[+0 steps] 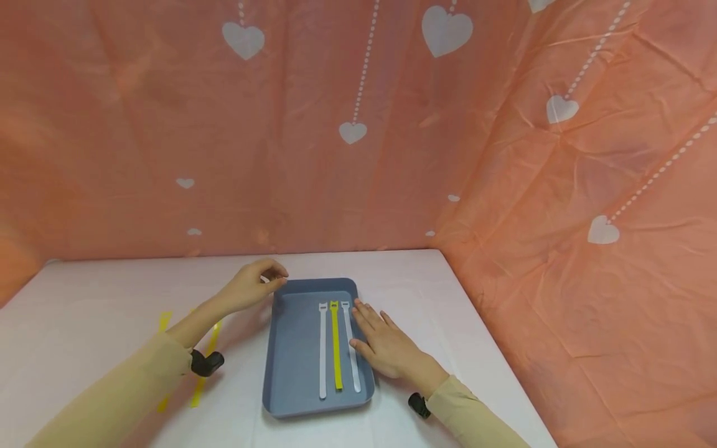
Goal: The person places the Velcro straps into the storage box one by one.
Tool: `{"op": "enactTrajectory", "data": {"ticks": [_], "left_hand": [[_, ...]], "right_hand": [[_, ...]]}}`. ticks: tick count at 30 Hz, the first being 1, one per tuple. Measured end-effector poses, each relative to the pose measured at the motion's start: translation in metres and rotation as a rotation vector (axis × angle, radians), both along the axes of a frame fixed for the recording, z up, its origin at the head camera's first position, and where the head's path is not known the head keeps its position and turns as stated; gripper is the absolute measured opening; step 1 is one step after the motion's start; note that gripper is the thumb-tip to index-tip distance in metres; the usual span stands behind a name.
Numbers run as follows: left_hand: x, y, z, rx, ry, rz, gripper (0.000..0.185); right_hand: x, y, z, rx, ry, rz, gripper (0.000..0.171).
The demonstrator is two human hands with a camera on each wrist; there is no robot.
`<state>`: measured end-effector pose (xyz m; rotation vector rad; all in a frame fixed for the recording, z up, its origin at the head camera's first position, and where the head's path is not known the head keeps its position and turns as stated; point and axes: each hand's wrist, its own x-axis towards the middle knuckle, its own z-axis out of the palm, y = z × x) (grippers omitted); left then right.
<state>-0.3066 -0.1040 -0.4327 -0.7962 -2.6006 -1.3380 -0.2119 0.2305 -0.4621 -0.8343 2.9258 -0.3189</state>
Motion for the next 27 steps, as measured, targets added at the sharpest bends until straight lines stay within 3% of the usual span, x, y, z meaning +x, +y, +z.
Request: {"op": "enactTrajectory", "data": {"ticks": [11,18,27], "left_hand": [[0.004,-0.054,-0.009,-0.085,-0.004,0.065,0.013],[0.009,-0.083,-0.013,-0.146,-0.045,0.082,0.013],[0.011,-0.11,-0.016,-0.266,-0.098,0.014,0.013]], "right_hand": [[-0.001,-0.001,-0.003,0.01,0.006,-0.006,0.071],[-0.001,-0.001,-0.003,0.009,0.01,-0.009,0.071],[-0.001,-0.003,-0.001,0.004,0.008,-0.007,0.07]]}}
